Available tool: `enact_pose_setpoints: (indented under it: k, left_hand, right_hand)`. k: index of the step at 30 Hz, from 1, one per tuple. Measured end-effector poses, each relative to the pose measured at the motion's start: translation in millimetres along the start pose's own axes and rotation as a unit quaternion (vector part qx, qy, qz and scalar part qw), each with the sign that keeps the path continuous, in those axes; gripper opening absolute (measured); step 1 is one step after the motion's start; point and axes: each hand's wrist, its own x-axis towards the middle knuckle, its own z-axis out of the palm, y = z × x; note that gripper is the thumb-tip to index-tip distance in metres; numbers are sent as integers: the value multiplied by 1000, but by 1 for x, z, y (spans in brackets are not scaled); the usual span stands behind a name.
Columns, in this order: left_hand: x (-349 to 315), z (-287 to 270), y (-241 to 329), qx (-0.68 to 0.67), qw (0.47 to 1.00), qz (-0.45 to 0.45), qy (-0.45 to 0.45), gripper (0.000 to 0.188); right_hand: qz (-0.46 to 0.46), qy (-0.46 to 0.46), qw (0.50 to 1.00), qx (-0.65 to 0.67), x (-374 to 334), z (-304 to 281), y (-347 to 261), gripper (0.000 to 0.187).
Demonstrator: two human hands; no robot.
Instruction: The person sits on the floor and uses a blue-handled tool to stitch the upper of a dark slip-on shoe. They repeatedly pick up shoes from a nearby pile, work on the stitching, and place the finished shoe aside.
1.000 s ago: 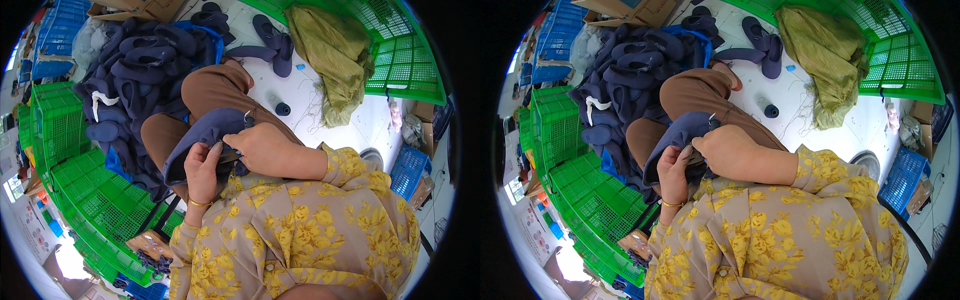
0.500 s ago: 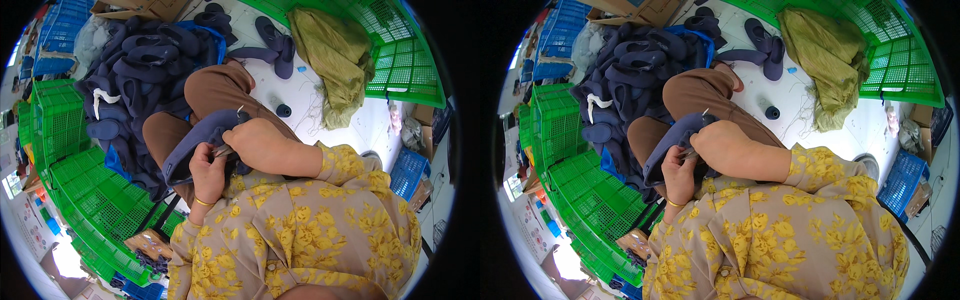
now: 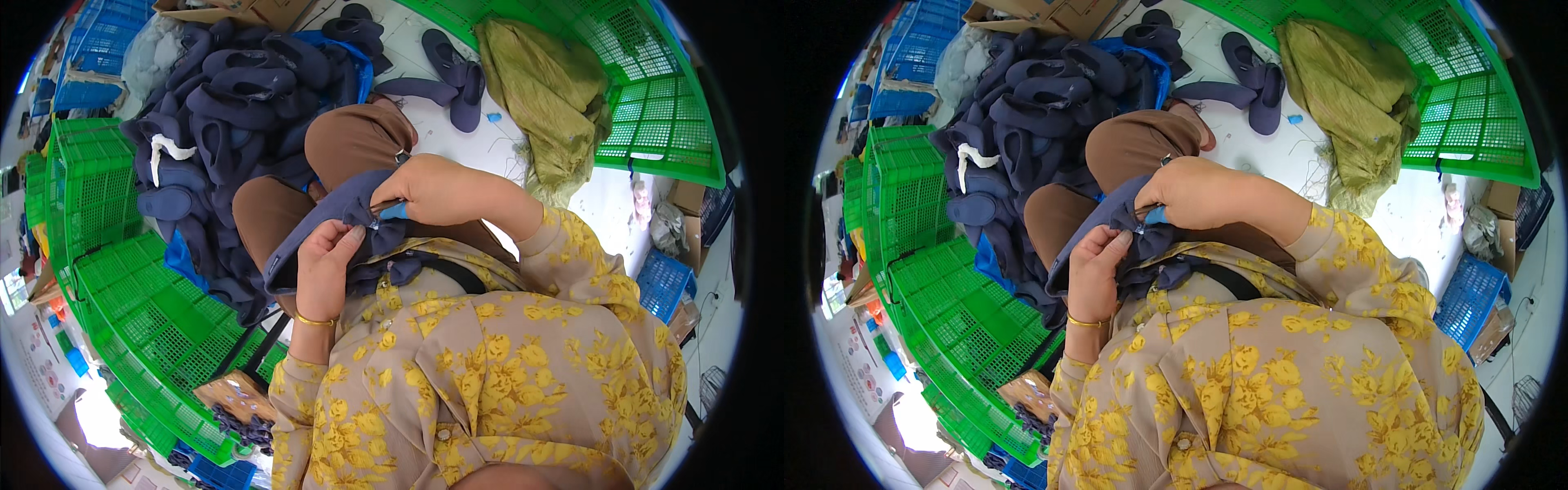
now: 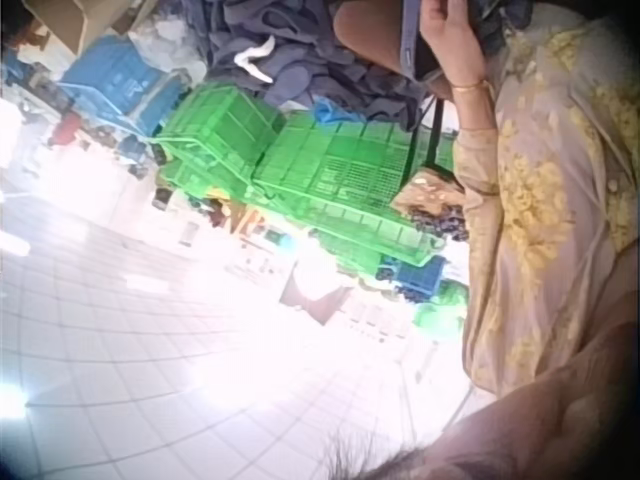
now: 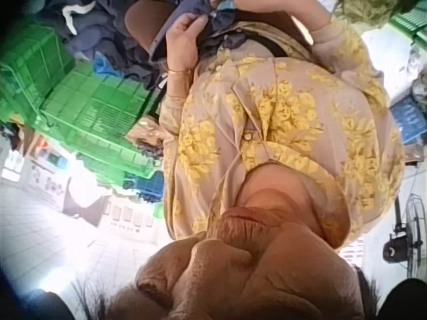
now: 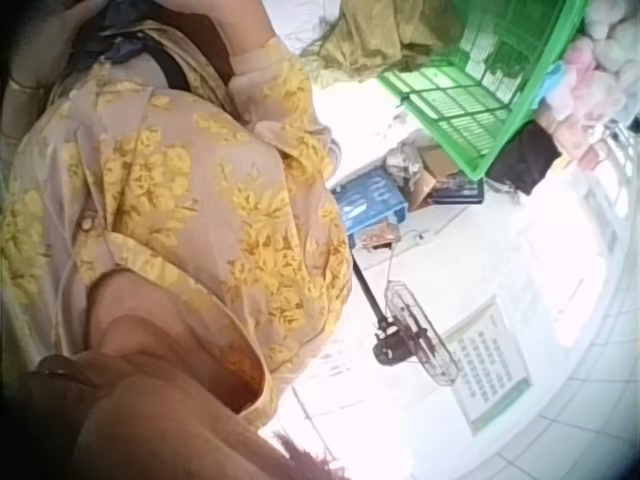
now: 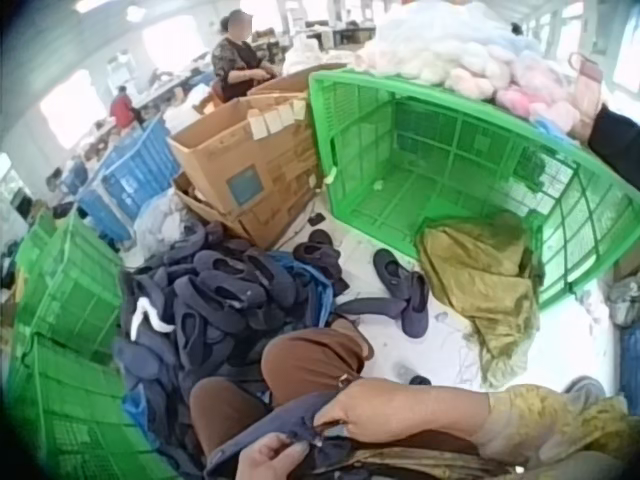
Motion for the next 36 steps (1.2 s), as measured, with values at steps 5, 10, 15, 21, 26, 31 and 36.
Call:
enact_pose_setpoints:
  k: [5,10,15,21,26,31,36]
  left_hand:
    - [0,-1,-3,-6,1000,-3,6,6]
    - [2,-3,3,21,999,-34,7,11]
    - [4,-1,-1,-35,998,-43,4,9]
    - [7,-9,-10,-107,992,-57,-42,8]
    - [9,-10,-14,-125,990,-61,-24,7]
    - [8,-15,-18,-117,991,-66,-15,6]
    - [8,-12,-22,-132,991,-32,-7,10]
  right_hand:
    - [1,-28,999,23,5,-2,3,28]
    - [-8,-39,990,136,6,-3,10,17]
    - [8,-70,977,200,10,-4,12,16]
    - [-5,-72,969,235,14,2,18,16]
    - [-29,-8,998,59,12,9,0,16]
    - [58,66,996,-27,6,18,-22,20]
    - [110,58,987,-106,9,25,-45,38]
